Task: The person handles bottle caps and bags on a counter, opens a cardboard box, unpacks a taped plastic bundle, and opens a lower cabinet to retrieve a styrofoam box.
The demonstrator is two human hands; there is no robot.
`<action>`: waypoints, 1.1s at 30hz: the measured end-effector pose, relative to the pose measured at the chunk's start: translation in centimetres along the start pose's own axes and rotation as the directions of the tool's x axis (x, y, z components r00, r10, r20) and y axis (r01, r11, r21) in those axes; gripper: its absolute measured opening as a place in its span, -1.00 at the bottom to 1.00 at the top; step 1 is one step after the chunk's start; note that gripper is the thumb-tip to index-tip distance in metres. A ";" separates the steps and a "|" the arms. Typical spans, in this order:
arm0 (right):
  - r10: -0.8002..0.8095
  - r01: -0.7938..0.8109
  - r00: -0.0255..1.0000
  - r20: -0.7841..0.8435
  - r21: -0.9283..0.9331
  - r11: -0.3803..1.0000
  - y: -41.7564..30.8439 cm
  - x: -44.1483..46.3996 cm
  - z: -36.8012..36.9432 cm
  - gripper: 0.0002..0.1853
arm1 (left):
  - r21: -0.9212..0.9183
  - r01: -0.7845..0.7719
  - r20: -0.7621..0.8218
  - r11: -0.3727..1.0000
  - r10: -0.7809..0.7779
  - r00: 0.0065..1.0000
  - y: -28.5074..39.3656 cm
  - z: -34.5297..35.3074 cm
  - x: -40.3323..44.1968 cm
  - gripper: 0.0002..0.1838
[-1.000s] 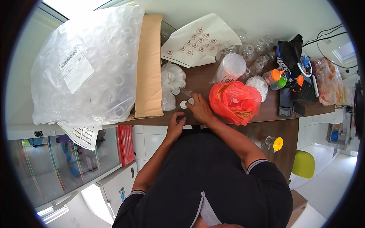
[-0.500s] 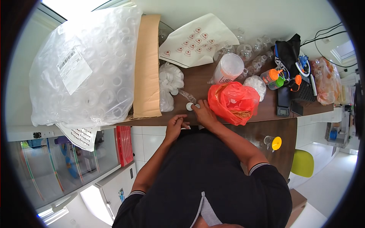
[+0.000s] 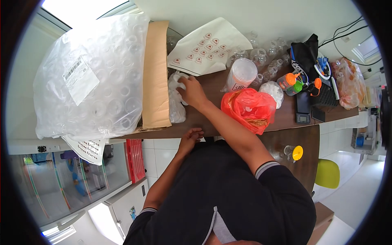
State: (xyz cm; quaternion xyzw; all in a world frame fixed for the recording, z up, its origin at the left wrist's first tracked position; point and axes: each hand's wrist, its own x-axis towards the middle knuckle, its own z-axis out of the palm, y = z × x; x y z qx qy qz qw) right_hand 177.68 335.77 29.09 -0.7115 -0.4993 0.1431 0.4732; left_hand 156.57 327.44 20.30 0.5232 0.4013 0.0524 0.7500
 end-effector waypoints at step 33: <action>-0.007 0.009 1.000 -0.022 0.098 0.995 -0.4 1.4 2.9 -0.50 | 0.011 0.101 0.041 0.995 -0.102 0.994 -0.4 -2.1 -1.2 -0.61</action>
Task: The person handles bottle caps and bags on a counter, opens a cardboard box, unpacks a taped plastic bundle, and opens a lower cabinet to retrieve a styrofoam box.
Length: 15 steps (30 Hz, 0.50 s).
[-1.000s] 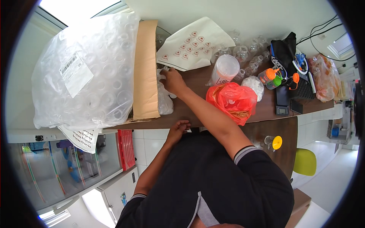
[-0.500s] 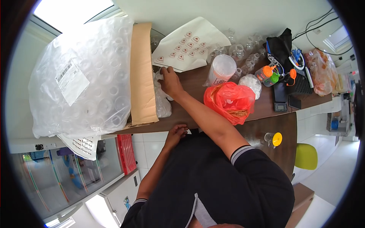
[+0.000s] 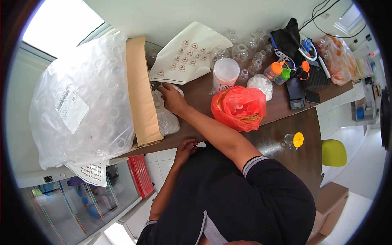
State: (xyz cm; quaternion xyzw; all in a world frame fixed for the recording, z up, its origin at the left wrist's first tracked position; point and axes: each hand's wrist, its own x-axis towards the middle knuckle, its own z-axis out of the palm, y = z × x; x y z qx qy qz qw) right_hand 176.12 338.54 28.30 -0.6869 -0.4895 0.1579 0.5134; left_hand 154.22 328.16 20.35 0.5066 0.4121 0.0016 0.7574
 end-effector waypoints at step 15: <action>-0.034 0.042 0.981 -0.191 0.042 0.998 2.0 -3.0 -0.7 -0.48 | 0.044 -0.004 0.074 0.999 0.001 0.997 -1.7 -1.4 -0.7 -0.59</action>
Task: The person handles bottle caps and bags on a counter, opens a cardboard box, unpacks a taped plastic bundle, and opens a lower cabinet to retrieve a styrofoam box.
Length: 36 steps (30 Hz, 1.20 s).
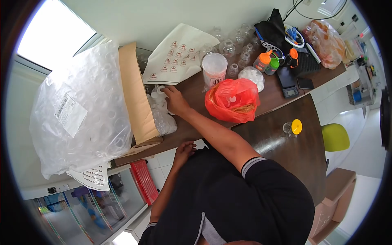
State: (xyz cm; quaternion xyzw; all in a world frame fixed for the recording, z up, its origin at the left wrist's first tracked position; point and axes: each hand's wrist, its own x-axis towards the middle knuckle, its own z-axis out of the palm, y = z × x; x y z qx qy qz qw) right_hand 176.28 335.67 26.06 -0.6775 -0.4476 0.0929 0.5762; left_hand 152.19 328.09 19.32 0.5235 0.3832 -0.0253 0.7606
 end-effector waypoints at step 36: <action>0.719 -0.652 0.690 0.082 -0.361 0.667 -5.0 -60.5 -8.1 -0.74 | 0.481 0.556 -0.622 0.678 -0.184 0.761 -40.1 -20.5 -27.5 -0.04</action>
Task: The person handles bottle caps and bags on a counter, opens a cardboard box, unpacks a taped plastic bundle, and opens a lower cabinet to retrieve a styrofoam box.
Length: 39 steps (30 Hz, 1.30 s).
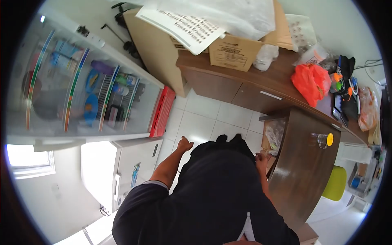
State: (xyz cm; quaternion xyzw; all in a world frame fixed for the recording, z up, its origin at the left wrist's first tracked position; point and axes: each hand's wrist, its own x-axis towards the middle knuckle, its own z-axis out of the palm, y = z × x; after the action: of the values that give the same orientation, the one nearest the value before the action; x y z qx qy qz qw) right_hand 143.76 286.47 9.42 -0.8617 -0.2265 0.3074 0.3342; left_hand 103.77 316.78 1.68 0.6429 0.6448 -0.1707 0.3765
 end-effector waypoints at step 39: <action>0.272 -0.270 0.962 -0.037 0.056 0.961 25.8 -34.7 9.9 -0.68 | -0.021 -0.336 0.053 0.942 0.337 0.940 -11.3 7.7 -15.0 -0.44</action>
State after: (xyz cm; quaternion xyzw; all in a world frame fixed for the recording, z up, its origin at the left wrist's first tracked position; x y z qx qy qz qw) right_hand 117.24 252.76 -1.68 -0.8825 -0.0910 0.3365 0.3157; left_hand 93.38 299.53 4.19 0.7364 0.5157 -0.1183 0.4217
